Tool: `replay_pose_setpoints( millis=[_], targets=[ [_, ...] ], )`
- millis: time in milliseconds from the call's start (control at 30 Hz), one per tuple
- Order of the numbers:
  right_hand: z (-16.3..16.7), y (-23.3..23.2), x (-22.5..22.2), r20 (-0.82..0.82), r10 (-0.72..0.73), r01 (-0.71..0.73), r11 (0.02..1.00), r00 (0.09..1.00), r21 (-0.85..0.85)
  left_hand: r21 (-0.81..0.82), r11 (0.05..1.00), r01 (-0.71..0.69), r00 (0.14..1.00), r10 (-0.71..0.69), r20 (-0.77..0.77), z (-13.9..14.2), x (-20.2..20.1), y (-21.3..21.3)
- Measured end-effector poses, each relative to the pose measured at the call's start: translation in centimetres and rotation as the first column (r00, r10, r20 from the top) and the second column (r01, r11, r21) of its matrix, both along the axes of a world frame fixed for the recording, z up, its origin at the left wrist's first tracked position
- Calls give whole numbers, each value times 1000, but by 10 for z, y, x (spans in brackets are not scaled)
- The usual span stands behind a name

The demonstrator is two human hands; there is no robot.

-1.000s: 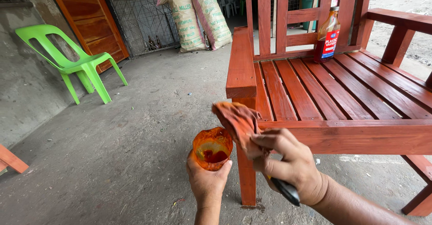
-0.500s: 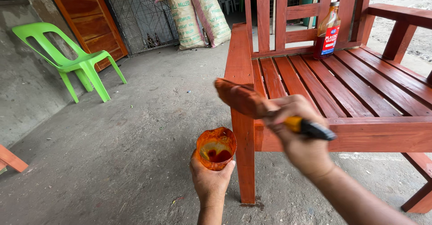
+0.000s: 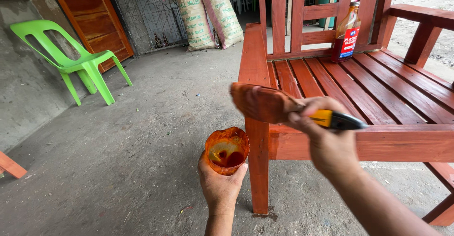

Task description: The person applies reddish-brown varnish to a wooden chair using a brush. They repeatedly dip the brush into a small container and coat the chair's legs, armrests, seat slats, and backrest. A dog briefly approaches and sniffs the container during the process.

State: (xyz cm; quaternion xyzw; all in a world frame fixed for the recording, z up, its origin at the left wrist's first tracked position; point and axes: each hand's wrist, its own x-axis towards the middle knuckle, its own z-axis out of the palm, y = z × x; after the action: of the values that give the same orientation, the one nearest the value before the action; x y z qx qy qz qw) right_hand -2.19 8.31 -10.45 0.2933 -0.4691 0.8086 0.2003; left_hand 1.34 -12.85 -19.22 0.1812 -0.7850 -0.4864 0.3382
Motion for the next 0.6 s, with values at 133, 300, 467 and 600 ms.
replay_pose_setpoints(
  millis=[133, 300, 467, 600],
  targets=[
    [-3, 33, 28, -110, -140, 144, 989, 984, 30, -1, 1000, -9, 999, 9, -46, -4, 5, -17],
    [3, 24, 49, -663, -314, 682, 603, 680, 413, 47, 999, 7, 989, 0, -151, -8, 3, -28],
    [0, 12, 33, -887, -114, 794, 507, 447, 335, 8, 1000, -23, 992, 24, -121, -11, 2, -29],
    [-53, 14, 30, -843, -8, 763, 430, 537, 482, 6, 1000, -9, 970, 10, -241, -16, 0, -30]
  ],
)
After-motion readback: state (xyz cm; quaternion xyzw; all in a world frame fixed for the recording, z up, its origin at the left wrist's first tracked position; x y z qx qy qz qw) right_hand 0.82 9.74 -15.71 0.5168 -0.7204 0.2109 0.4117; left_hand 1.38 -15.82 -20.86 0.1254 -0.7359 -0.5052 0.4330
